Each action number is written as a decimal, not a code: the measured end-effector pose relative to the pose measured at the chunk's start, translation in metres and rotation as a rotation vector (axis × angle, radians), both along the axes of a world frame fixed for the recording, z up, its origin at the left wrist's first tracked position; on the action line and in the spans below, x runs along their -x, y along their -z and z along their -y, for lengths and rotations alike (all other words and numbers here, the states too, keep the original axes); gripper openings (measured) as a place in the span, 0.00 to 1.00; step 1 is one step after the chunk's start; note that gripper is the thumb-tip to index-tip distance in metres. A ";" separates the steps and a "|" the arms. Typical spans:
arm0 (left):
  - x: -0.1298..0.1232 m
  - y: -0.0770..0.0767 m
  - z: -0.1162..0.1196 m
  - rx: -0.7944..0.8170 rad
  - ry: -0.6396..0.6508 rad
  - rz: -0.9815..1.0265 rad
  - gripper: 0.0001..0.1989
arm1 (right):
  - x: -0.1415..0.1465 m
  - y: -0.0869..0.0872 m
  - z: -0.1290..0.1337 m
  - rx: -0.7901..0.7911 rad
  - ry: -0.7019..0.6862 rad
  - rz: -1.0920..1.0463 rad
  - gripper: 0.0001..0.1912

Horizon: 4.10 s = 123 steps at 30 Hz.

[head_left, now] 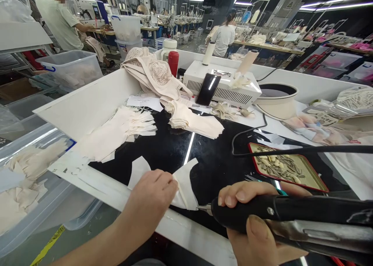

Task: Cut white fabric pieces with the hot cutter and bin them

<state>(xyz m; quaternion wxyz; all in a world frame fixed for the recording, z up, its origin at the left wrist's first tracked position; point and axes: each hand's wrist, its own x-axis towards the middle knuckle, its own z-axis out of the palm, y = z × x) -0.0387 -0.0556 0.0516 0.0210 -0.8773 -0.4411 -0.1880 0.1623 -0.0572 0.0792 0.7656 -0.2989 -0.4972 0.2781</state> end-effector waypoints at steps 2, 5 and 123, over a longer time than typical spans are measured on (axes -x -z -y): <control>-0.006 0.000 0.002 -0.011 0.191 0.090 0.11 | 0.001 0.000 0.000 0.002 0.010 -0.005 0.24; -0.017 0.003 0.003 -0.015 0.415 0.102 0.11 | 0.001 0.001 0.001 0.009 0.015 -0.011 0.25; 0.011 0.007 -0.027 0.076 0.464 0.060 0.19 | 0.017 -0.003 -0.009 0.033 -0.022 -0.062 0.23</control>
